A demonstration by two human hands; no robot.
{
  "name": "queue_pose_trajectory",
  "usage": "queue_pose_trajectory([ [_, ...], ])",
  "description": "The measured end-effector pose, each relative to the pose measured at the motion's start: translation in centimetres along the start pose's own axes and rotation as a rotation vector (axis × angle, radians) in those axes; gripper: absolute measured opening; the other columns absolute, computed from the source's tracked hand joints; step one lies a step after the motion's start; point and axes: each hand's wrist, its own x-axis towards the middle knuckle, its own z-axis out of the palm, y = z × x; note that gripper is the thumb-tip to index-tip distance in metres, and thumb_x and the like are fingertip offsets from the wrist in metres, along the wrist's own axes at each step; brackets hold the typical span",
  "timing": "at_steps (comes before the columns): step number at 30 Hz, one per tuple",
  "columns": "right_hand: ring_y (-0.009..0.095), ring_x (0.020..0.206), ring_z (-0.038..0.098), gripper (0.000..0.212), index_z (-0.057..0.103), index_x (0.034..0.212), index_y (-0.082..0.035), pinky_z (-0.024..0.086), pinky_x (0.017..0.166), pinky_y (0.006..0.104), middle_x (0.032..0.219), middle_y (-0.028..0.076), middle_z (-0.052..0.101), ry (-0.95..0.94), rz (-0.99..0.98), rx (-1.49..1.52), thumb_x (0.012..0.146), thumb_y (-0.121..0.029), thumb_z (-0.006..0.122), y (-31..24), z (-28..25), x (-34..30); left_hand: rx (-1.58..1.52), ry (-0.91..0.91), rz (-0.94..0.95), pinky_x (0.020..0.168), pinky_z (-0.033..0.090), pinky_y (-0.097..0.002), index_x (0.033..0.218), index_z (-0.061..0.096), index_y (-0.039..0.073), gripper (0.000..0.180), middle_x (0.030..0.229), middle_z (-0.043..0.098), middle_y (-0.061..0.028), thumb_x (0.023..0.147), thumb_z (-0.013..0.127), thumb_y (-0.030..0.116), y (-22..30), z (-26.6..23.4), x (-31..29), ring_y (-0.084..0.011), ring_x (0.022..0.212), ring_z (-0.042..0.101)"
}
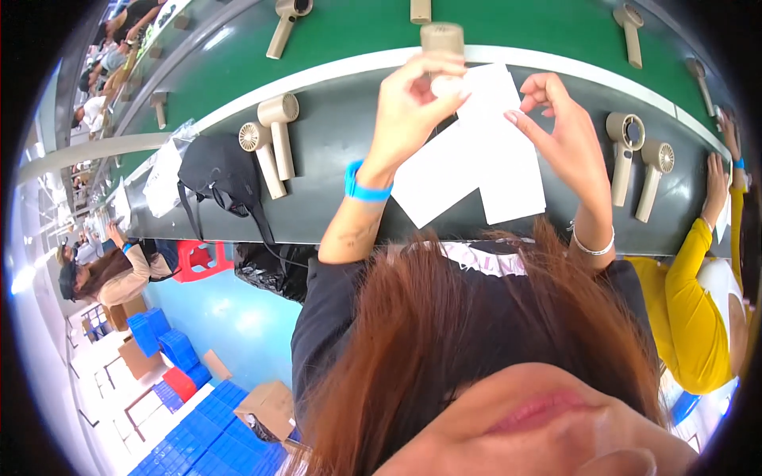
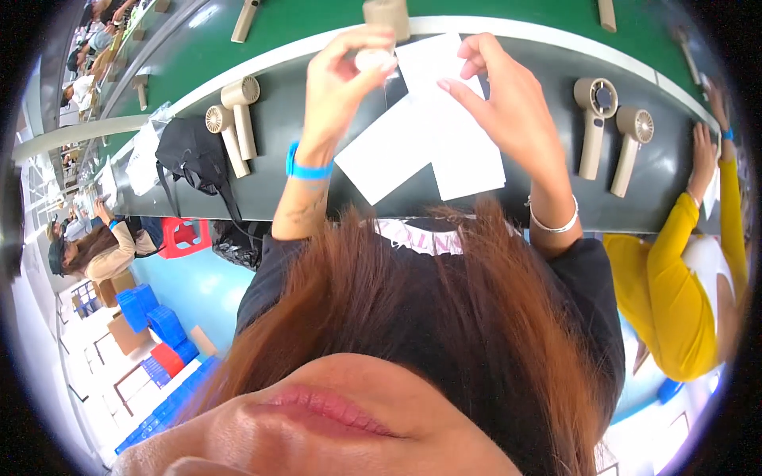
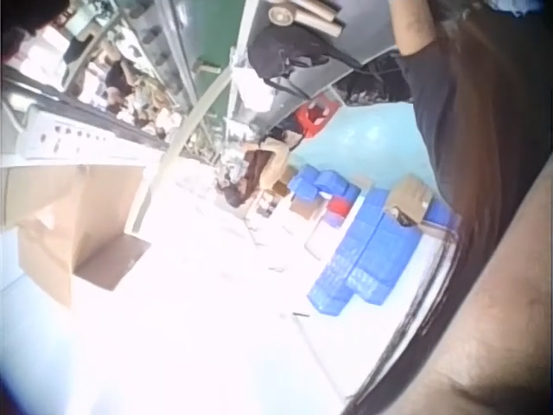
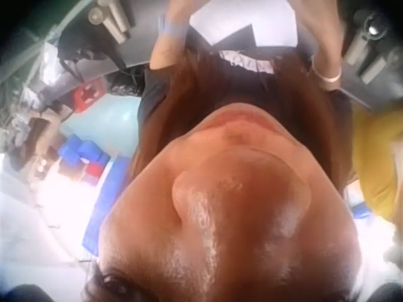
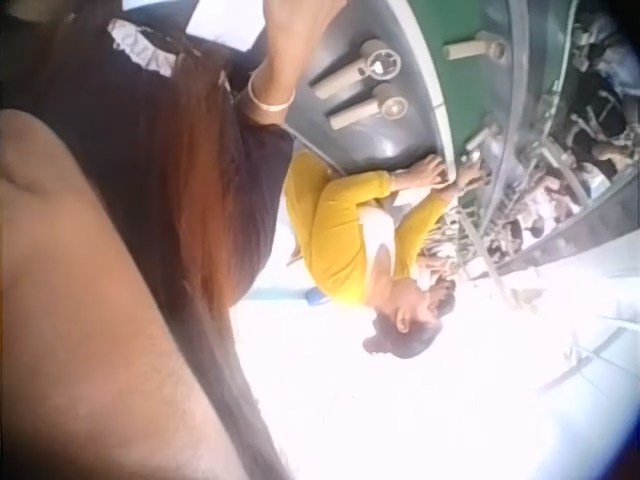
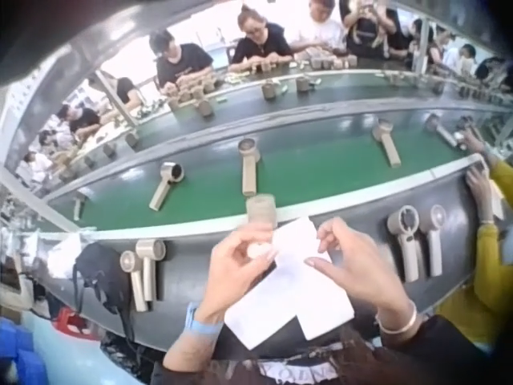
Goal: The person peels stickers from paper sheets and applies them onto the bottom of fan bodies by hand before placing the fans onto a conveyor belt.
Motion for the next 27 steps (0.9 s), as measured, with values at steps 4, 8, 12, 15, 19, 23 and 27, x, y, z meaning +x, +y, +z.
queue_pose_trajectory([
  [4, 0.018, 0.085, 0.058, 0.03, 0.052, 0.1, -0.004, 0.046, 0.075, 0.0306, 0.091, 0.006, 0.059, 0.024, 0.008, 0.062, 0.081, -0.018, 0.07, 2.6, 1.6, 1.6, 0.277, -0.001, 0.283, 0.065, 0.05, -0.0286, 0.097, 0.062, 0.001, 0.027, 0.097, 0.061, -0.0079, 0.073, 0.073, 0.003, -6.0, 1.7, 9.1, -0.017, 0.082, 0.06],
  [8, 0.019, 0.086, 0.059, 0.028, 0.053, 0.101, -0.003, 0.046, 0.075, 0.0308, 0.093, 0.007, 0.06, 0.082, 0.046, 0.007, 0.082, -0.017, 0.069, 5.0, 2.6, 2.6, 0.325, 0.003, 0.242, 0.076, 0.047, -0.03, 0.092, 0.062, 0.0, 0.019, 0.1, 0.063, -0.0105, 0.077, 0.07, 0.01, -9.1, 2.1, 15.6, -0.0203, 0.088, 0.06],
  [12, 0.019, 0.088, 0.061, 0.021, 0.058, 0.1, -0.003, 0.048, 0.073, 0.0299, 0.097, 0.008, 0.062, 0.141, 0.046, 0.026, 0.083, -0.012, 0.065, 6.6, 3.6, 1.7, 0.471, 0.059, -0.057, 0.067, 0.05, -0.027, 0.108, 0.063, 0.001, 0.022, 0.101, 0.064, -0.0097, 0.093, 0.052, 0.012, -11.8, 1.5, 17.3, -0.016, 0.076, 0.062],
  [15, 0.019, 0.085, 0.062, 0.015, 0.061, 0.097, -0.002, 0.048, 0.07, 0.0293, 0.096, 0.009, 0.062, 0.121, 0.058, 0.087, 0.083, -0.009, 0.064, 6.9, 4.7, 0.1, 0.653, 0.201, 0.634, 0.075, 0.05, -0.034, 0.129, 0.047, 0.005, 0.039, 0.122, 0.052, -0.0181, 0.092, 0.053, 0.015, -13.8, -0.8, 14.6, -0.0275, 0.092, 0.06],
  [19, 0.02, 0.076, 0.062, 0.011, 0.062, 0.093, -0.002, 0.048, 0.067, 0.0295, 0.09, 0.011, 0.061, 0.01, 0.035, 0.099, 0.083, -0.007, 0.063, 5.6, 6.4, -1.4, 0.755, -0.177, 0.181, 0.077, 0.047, -0.0374, 0.109, 0.055, 0.001, 0.036, 0.11, 0.053, -0.0163, 0.078, 0.066, 0.013, -6.5, -3.3, 5.5, -0.0309, 0.093, 0.055],
  [23, 0.028, 0.086, 0.059, 0.018, 0.06, 0.1, -0.004, 0.047, 0.074, 0.0357, 0.096, 0.012, 0.058, 0.088, -0.092, -0.155, 0.082, -0.007, 0.062, 5.8, 7.2, -2.4, 0.874, -0.511, 0.089, 0.086, 0.045, -0.0398, 0.112, 0.054, 0.003, 0.054, 0.11, 0.053, -0.0143, 0.067, 0.077, 0.022, -4.0, -2.5, -4.3, -0.0323, 0.101, 0.051],
  [27, 0.032, 0.094, 0.057, 0.024, 0.058, 0.106, -0.004, 0.046, 0.08, 0.0382, 0.101, 0.013, 0.057, 0.114, -0.164, -0.182, 0.082, -0.008, 0.061, 6.4, 8.0, -2.5, 0.899, -0.352, -0.074, 0.084, 0.046, -0.0396, 0.117, 0.051, 0.003, 0.059, 0.122, 0.044, -0.0178, 0.066, 0.078, 0.016, -1.3, 0.2, -10.4, -0.0324, 0.098, 0.052],
])
